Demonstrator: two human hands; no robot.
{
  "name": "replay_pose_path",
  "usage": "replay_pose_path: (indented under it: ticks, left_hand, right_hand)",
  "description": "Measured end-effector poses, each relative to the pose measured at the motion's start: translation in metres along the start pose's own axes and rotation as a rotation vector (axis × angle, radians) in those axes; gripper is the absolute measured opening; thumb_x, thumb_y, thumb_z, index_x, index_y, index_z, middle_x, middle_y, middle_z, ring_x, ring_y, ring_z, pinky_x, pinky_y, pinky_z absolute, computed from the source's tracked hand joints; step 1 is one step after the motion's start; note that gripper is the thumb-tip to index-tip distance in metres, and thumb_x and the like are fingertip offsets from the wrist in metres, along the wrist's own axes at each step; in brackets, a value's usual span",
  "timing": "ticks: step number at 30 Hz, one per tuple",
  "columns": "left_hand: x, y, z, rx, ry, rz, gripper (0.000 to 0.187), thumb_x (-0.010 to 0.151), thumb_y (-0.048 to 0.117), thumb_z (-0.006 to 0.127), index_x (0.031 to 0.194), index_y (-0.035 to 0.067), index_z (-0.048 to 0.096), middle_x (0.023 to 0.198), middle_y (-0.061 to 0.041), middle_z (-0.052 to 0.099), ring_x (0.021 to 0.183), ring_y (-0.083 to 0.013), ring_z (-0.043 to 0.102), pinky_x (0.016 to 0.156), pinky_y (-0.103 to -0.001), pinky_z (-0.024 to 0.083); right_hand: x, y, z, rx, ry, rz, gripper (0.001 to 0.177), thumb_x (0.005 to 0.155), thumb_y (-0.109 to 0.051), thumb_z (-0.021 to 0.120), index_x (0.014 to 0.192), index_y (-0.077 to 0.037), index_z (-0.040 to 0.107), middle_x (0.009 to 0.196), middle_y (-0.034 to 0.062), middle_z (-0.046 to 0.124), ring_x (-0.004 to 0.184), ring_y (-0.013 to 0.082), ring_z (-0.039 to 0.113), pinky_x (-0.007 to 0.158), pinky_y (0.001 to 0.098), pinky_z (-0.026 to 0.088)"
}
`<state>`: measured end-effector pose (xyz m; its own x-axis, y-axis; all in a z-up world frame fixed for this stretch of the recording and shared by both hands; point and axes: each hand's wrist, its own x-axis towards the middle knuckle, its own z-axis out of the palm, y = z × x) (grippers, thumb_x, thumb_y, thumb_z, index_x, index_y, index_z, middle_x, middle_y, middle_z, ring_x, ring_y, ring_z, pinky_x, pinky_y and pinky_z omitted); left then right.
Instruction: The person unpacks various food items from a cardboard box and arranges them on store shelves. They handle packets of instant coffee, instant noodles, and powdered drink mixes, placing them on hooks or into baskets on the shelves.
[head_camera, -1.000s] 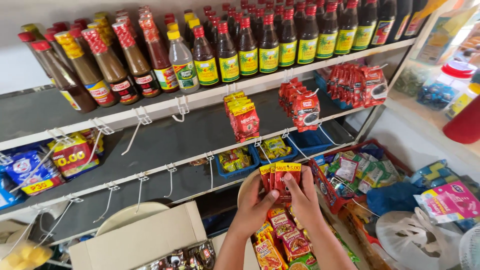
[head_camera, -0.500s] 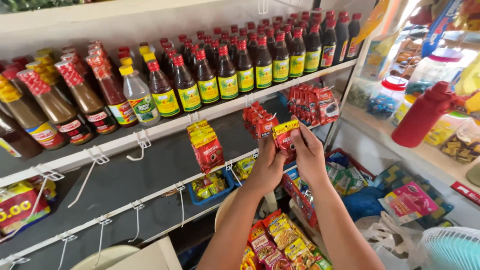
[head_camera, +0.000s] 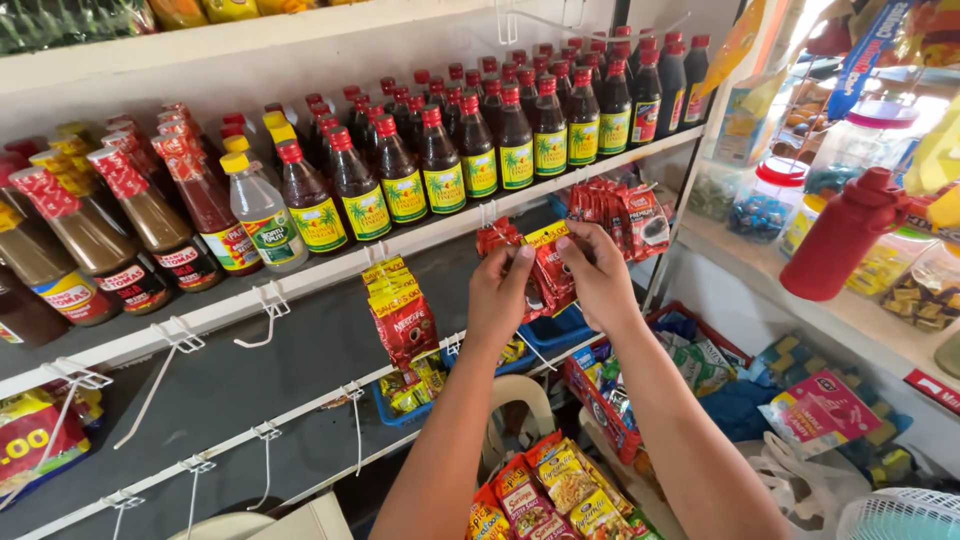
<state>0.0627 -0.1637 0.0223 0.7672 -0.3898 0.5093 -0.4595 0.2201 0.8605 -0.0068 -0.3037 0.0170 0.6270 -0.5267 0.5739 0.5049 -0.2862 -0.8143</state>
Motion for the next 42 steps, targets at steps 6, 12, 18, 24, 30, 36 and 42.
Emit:
replay_pose_path:
  ticks: [6,12,18,24,30,36,42]
  left_hand:
    - [0.005,0.008,0.0,0.044,0.04,0.034,0.039,0.102,0.041,0.063,0.095,0.003,0.067,0.07,-0.003,0.06,0.064,-0.0104,0.053,0.058,-0.033,0.046]
    - [0.001,0.014,0.001,0.116,0.02,0.051,0.033,0.103,0.036,0.059,0.102,0.004,0.068,0.072,-0.004,0.063,0.063,-0.0103,0.057,0.059,-0.032,0.048]
    - [-0.007,0.029,0.006,0.149,0.094,0.014,0.026,0.095,0.025,0.064,0.09,0.001,0.071,0.064,-0.007,0.065,0.056,-0.0129,0.058,0.054,-0.034,0.047]
    - [-0.016,0.037,0.014,0.275,0.167,0.123,0.024,0.093,0.024,0.067,0.086,0.001,0.072,0.063,-0.01,0.067,0.052,-0.0169,0.066,0.054,-0.034,0.051]
    - [-0.013,0.033,0.013,0.217,0.178,0.146,0.024,0.094,0.023,0.067,0.089,0.0,0.072,0.063,-0.009,0.067,0.052,-0.0144,0.063,0.053,-0.034,0.05]
    - [-0.003,0.029,0.007,0.191,0.134,-0.006,0.028,0.096,0.026,0.064,0.088,0.001,0.073,0.06,-0.009,0.066,0.05,-0.0127,0.06,0.05,-0.035,0.046]
    - [0.003,0.007,0.007,0.25,0.167,-0.019,0.031,0.093,0.028,0.066,0.085,-0.001,0.073,0.063,-0.013,0.07,0.057,-0.0216,0.069,0.057,-0.038,0.052]
  right_hand:
    - [0.003,-0.007,-0.003,0.245,0.016,0.248,0.026,0.101,-0.013,0.063,0.123,-0.001,0.064,0.099,0.0032,0.069,0.091,0.0089,0.064,0.078,0.0244,0.051]
    - [-0.006,-0.018,-0.006,0.69,0.119,0.402,0.015,0.102,-0.014,0.06,0.109,-0.001,0.064,0.097,0.0083,0.07,0.085,0.0186,0.072,0.076,0.0378,0.062]
    - [-0.009,0.001,-0.01,0.73,0.186,0.363,0.013,0.103,-0.014,0.061,0.106,-0.001,0.061,0.096,0.0088,0.069,0.083,0.0184,0.072,0.073,0.0369,0.063]
    - [-0.011,0.029,-0.008,0.662,0.369,0.368,0.013,0.103,-0.016,0.061,0.106,-0.004,0.059,0.093,0.0076,0.068,0.077,0.0175,0.069,0.067,0.0348,0.061]
    - [-0.011,0.02,-0.004,0.549,0.406,0.276,0.02,0.104,-0.018,0.06,0.112,0.0,0.057,0.097,0.0084,0.067,0.08,0.0121,0.068,0.071,0.028,0.059]
    - [-0.007,0.01,-0.004,0.452,0.399,0.105,0.02,0.105,-0.016,0.061,0.114,0.001,0.057,0.099,0.0049,0.066,0.084,0.008,0.063,0.074,0.0246,0.055]
    - [-0.009,0.013,-0.004,0.279,0.417,0.128,0.019,0.105,-0.017,0.061,0.112,0.0,0.058,0.097,0.0041,0.067,0.082,0.0063,0.06,0.072,0.023,0.052]
